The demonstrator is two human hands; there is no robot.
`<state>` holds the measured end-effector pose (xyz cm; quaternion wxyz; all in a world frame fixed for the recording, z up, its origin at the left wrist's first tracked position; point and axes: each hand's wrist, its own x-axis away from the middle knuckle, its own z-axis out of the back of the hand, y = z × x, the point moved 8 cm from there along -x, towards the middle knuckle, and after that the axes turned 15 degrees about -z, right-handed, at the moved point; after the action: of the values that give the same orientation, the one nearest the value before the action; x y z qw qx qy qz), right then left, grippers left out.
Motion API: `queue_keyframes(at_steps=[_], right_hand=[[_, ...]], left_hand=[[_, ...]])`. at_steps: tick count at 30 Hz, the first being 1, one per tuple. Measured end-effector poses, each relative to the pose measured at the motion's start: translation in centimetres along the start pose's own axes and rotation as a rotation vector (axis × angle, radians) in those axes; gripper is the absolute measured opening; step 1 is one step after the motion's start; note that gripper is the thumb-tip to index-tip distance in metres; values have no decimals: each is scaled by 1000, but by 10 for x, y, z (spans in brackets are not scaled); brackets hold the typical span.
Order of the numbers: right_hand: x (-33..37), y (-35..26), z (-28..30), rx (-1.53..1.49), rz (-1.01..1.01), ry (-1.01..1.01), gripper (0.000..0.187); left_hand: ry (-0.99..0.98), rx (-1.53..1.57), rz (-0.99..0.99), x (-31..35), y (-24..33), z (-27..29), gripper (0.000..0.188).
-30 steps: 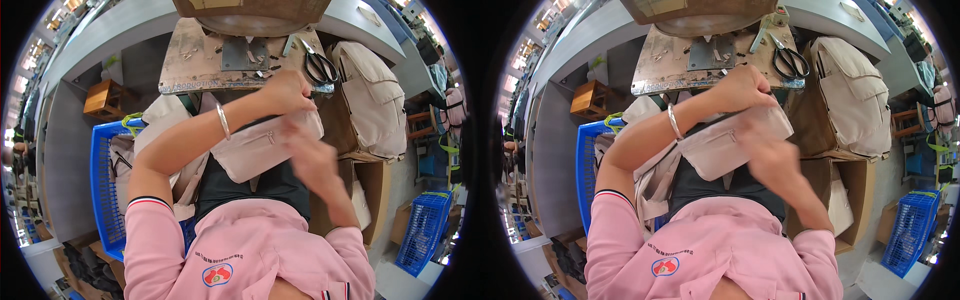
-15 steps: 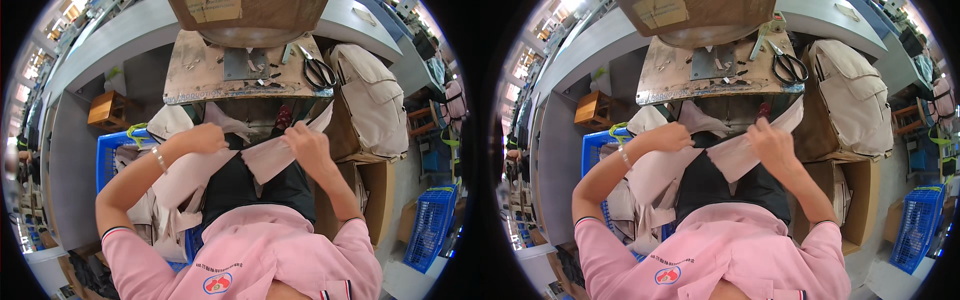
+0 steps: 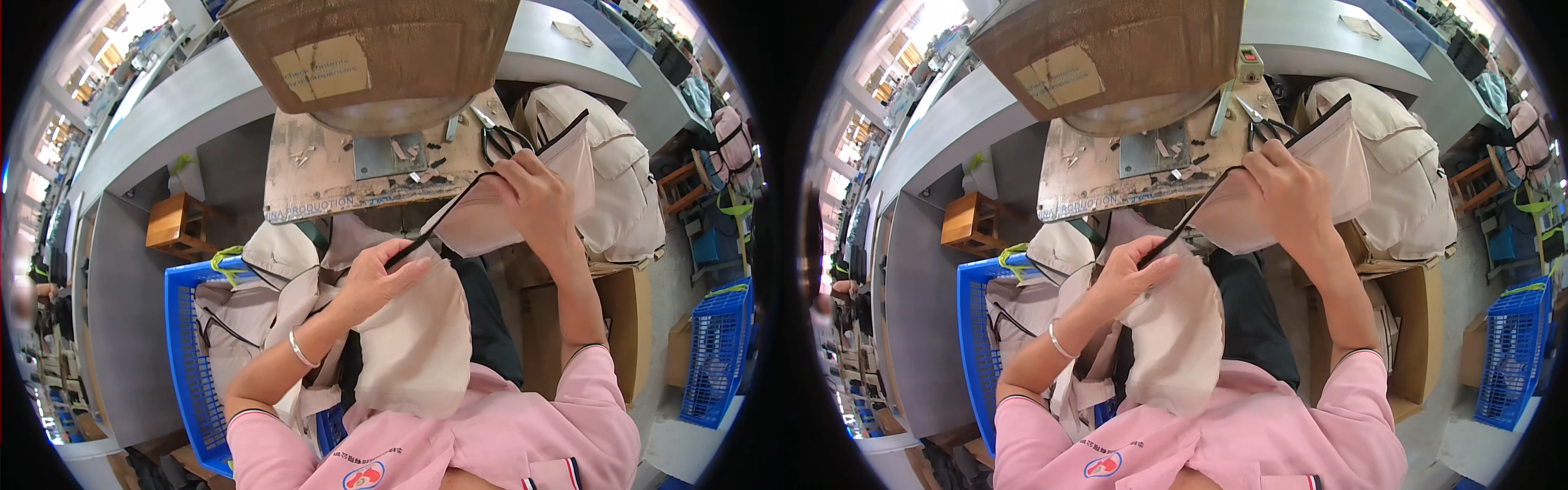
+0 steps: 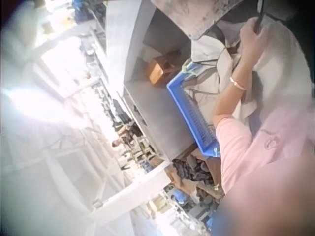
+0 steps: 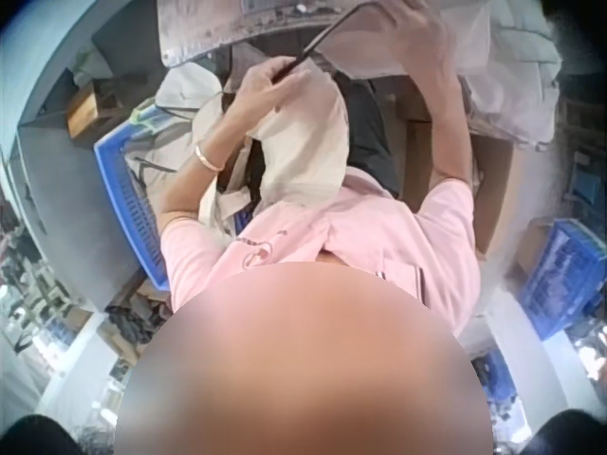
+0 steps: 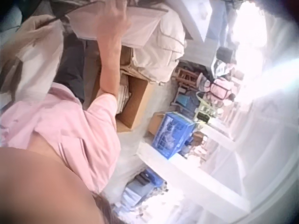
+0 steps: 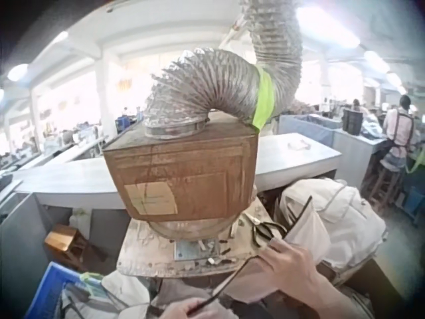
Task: Inspecting and trimming loose threads from cream-colored backpack fabric components at a workstation.
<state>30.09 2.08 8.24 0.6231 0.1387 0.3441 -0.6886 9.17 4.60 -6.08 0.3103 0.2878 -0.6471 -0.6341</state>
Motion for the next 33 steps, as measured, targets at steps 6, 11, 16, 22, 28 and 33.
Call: queue_keyframes(at_steps=[6, 11, 16, 22, 28, 33], right_hand=[[-35, 25, -7, -230, -178, -163, 15], [-54, 47, -39, -347, -295, -313, 21], [-66, 60, -65, -357, -342, -327, 18], [-75, 69, -75, -357, -384, -330, 14], [-76, 69, -76, -369, -370, -277, 21], [-78, 84, -65, -363, -435, -186, 14]], left_hand=[[113, -234, -280, -49, 62, 49, 25], [42, -362, -273, -88, 68, 70, 23], [99, -88, -236, -114, 59, 79, 25], [168, -227, -239, -126, 61, 97, 35], [233, -20, -272, -129, 55, 103, 42], [293, 92, -362, -129, 64, 115, 39]])
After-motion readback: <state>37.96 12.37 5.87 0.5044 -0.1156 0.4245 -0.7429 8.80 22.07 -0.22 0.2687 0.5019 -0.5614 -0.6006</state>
